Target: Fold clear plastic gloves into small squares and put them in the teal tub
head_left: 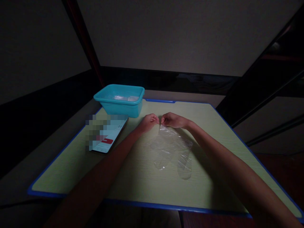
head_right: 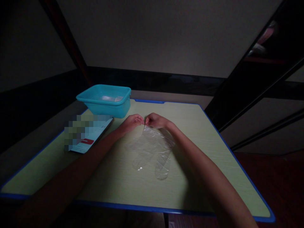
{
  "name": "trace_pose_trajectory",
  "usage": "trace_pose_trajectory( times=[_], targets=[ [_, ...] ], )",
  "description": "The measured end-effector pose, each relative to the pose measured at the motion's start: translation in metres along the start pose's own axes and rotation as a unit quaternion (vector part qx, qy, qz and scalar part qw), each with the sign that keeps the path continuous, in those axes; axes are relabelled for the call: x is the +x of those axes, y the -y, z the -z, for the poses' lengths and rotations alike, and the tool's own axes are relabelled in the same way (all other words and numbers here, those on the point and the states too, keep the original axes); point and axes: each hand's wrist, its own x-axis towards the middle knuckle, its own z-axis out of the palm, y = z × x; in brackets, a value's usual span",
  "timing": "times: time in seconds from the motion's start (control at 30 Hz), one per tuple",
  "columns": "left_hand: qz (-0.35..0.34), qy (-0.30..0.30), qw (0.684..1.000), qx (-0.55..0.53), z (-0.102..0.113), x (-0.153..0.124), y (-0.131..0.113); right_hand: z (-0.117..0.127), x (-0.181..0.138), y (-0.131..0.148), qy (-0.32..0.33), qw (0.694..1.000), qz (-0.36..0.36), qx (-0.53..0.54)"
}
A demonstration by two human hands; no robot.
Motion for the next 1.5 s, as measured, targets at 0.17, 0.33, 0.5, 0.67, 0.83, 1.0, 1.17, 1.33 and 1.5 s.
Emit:
trace_pose_trajectory(
  times=[0.17,0.33,0.5,0.67,0.83,1.0,1.17,1.33,1.5],
  targets=[
    [0.02,0.035,0.999,0.002,-0.006,-0.007,-0.011,0.004,-0.002,-0.005,-0.012,0.999,0.0,0.043],
    [0.048,0.063,0.996,0.03,-0.009,-0.013,-0.013,0.008,-0.003,-0.009,-0.035,0.997,-0.003,0.073],
    [0.059,0.075,0.993,0.073,-0.003,-0.019,-0.017,0.014,-0.004,-0.018,-0.069,0.993,-0.008,0.092],
    [0.061,0.079,0.987,0.128,0.001,-0.02,-0.02,0.018,-0.008,-0.026,-0.114,0.987,-0.011,0.11],
    [0.05,0.065,0.98,0.179,0.0,-0.02,-0.021,0.019,-0.009,-0.03,-0.156,0.98,-0.015,0.126],
    [0.026,0.038,0.977,0.21,-0.001,-0.02,-0.02,0.018,-0.008,-0.031,-0.179,0.974,-0.027,0.138],
    [0.013,0.012,0.976,0.216,-0.001,-0.019,-0.018,0.018,-0.01,-0.029,-0.185,0.971,-0.022,0.152],
    [0.008,-0.002,0.98,0.199,0.0,-0.02,-0.016,0.018,-0.014,-0.03,-0.178,0.969,-0.017,0.168],
    [0.01,-0.019,0.986,0.163,0.0,-0.017,-0.012,0.017,-0.019,-0.034,-0.162,0.968,-0.013,0.19]
  ],
)
